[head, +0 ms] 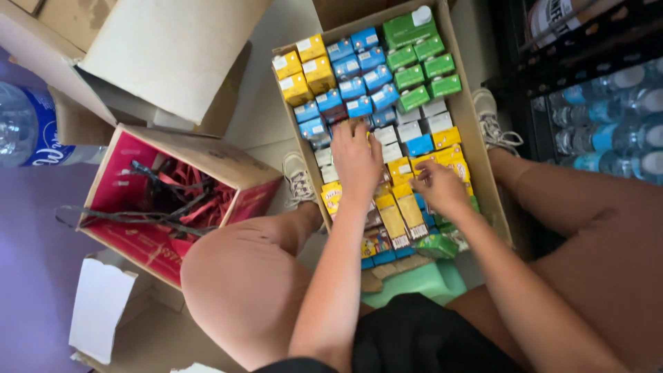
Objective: Organizing and sorting small drink cartons into a large cardboard box.
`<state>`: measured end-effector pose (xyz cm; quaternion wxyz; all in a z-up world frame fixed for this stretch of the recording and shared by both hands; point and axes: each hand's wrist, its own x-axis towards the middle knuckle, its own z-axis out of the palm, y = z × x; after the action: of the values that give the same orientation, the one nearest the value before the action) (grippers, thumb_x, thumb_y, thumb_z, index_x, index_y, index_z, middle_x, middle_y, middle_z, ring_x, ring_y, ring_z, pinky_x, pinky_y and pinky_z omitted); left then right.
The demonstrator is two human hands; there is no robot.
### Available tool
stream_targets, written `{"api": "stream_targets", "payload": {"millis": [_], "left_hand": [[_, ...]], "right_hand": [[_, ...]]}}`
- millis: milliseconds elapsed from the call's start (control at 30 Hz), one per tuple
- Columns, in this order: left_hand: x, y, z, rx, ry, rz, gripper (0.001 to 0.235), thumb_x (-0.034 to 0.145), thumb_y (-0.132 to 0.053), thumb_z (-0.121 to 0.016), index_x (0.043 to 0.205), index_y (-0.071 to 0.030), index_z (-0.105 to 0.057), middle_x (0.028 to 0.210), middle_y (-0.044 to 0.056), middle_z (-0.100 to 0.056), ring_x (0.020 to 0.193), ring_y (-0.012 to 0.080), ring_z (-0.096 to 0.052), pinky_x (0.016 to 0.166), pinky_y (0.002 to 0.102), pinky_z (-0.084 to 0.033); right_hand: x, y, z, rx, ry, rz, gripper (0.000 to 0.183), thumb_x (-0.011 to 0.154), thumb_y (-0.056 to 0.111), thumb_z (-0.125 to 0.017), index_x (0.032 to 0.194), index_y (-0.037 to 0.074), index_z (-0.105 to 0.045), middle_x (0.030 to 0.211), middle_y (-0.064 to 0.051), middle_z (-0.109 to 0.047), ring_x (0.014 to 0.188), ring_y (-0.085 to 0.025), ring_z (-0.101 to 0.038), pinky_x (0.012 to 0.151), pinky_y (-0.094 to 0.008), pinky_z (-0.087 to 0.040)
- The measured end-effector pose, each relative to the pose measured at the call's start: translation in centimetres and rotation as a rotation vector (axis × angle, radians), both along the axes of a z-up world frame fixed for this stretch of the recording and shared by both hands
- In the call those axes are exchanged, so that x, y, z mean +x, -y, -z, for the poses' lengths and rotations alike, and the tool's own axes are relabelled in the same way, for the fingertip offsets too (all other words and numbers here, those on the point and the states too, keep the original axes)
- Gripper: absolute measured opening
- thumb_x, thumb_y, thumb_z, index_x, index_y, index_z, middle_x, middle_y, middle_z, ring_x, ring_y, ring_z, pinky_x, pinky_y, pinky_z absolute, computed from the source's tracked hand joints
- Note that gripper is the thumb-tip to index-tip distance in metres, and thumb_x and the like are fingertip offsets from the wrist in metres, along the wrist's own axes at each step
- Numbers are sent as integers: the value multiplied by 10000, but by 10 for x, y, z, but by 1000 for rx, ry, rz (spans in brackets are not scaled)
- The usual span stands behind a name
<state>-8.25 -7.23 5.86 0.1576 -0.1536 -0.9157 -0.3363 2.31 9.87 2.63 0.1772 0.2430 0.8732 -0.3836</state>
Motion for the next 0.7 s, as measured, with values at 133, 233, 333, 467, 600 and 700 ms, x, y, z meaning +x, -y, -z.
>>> {"api": "stream_targets", "payload": {"millis": [133,233,333,467,600,700], "left_hand": [[68,13,17,49,245,-25,191,911,-103,-679,1091,-36,-680,1104,167,-626,1076,366,-594,954,491,-487],[99,13,15,-115,191,48,264,846,-102,-703,1090,-11,-665,1178,200,-610,1090,378,-574,922,511,-466],[104,20,3,-274,166,63,492,780,-116,-730,1258,-34,-643,1217,176,-598,1163,366,-555,968,493,-462],[88,42,1,-452,376,-165,779,617,-373,-875,1316,-180,-590,1266,233,-547,1248,434,-490,998,565,-428],[82,55,18,-416,655,-114,855,672,-361,-886,1424,-191,-517,1252,163,-564,1218,387,-498,1018,526,-444],[84,59,20,-361,591,-89,890,666,-366,-888,1429,-129,-496,1233,160,-587,1194,388,-521,1019,507,-463]], "right_hand": [[25,29,21,98,-41,-247,626,846,420,-795,1361,127,-595,1206,-158,-706,1093,-317,-687,954,-451,-547],[29,38,17,267,114,-489,808,887,486,-763,1525,186,-368,1281,-247,-594,1124,-426,-613,879,-531,-530],[32,34,17,220,151,-442,817,866,436,-761,1536,264,-326,1348,-223,-571,1160,-443,-615,916,-560,-530],[35,30,10,277,218,-337,745,838,400,-789,1478,232,-448,1327,-219,-615,1202,-420,-628,977,-544,-532],[39,26,6,361,174,-228,749,791,316,-813,1455,232,-478,1379,-219,-558,1258,-419,-573,986,-529,-521],[40,25,2,347,191,-229,745,783,326,-813,1446,256,-479,1411,-194,-527,1311,-403,-533,1001,-520,-518]]}}
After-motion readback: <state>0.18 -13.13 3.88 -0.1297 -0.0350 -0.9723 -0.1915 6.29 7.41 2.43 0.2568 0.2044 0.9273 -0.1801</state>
